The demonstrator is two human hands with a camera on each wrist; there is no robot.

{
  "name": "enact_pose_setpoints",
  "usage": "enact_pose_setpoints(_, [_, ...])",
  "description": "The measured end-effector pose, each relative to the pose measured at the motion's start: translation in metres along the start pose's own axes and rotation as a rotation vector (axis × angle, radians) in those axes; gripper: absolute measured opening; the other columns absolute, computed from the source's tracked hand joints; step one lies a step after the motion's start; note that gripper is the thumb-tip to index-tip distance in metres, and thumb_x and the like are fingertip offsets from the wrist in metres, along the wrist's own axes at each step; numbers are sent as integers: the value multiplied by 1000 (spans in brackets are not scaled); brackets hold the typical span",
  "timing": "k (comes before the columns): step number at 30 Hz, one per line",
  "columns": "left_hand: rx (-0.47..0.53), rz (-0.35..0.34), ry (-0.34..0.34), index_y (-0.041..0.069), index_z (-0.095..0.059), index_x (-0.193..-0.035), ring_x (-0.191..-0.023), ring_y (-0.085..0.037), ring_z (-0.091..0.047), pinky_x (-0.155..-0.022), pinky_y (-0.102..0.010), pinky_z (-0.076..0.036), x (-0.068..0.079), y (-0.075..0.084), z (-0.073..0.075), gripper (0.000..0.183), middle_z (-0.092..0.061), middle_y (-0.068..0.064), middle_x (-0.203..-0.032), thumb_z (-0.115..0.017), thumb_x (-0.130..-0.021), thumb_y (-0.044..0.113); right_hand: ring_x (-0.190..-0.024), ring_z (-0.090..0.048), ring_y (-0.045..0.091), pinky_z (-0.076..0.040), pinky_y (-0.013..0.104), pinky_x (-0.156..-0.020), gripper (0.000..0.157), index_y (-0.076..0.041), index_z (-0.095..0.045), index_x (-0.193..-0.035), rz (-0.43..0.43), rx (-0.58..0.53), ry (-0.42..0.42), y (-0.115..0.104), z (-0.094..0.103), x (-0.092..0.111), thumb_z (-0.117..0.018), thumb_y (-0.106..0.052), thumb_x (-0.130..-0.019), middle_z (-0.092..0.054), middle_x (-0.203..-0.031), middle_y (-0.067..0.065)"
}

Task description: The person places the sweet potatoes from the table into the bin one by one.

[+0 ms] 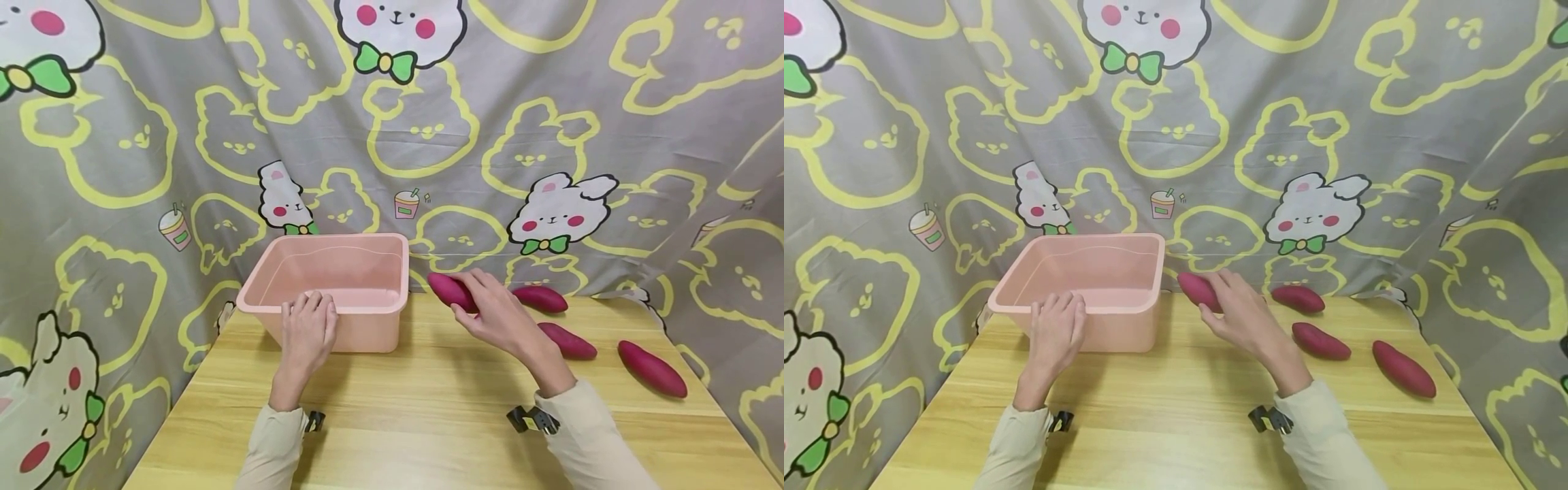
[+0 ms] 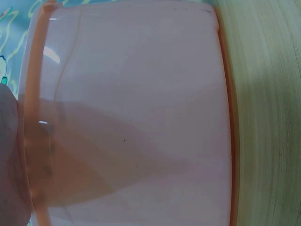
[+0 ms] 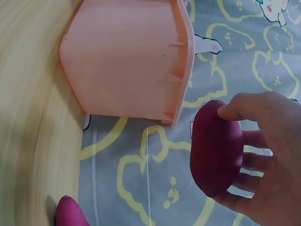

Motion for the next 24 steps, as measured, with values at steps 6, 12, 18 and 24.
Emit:
enact_pose_setpoints(6, [7,-12,27,7,-58,-90,-88,-38,-54,-79,-54,-36,0,1,1,34,-60,-11,-90,-32,-104,26,-105,-58,25,-55,44,-84,53,-10,-59,-139,26,-2,4,-4,-2,-6,-73,-24,-90,-61,-121,8])
enact_pose_setpoints(12, [7,-15,30,7,-58,-90,-89,-38,-54,-80,-55,-36,1,1,0,34,-61,-12,-90,-34,-104,25,-107,-58,26,-56,45,-83,52,-9,-59,-138,26,14,-2,-8,-3,-10,-72,-25,-90,-63,-122,9])
enact_pose_setpoints(18, [5,-14,24,8,-58,-90,-89,-38,-54,-80,-54,-36,1,1,0,33,-61,-12,-90,-34,-104,25,-107,-58,27,-55,44,-84,51,-8,-60,-137,46,8,13,-14,-3,-15,-72,-25,-90,-64,-122,10])
enact_pose_setpoints(24, [12,-3,19,9,-57,-89,-90,-38,-54,-78,-53,-35,1,0,-1,34,-61,-12,-90,-32,-105,26,-110,-59,30,-54,46,-88,51,-6,-61,-136,80,-11,42,-20,-3,-22,-73,-24,-90,-64,-125,11])
Point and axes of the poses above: each hand's wrist, its own x-axis away from the middle knuckle, its own z-axis out of the back of the hand, y = z × x, the point moved 4 cm from there along -x, towards the middle knuckle
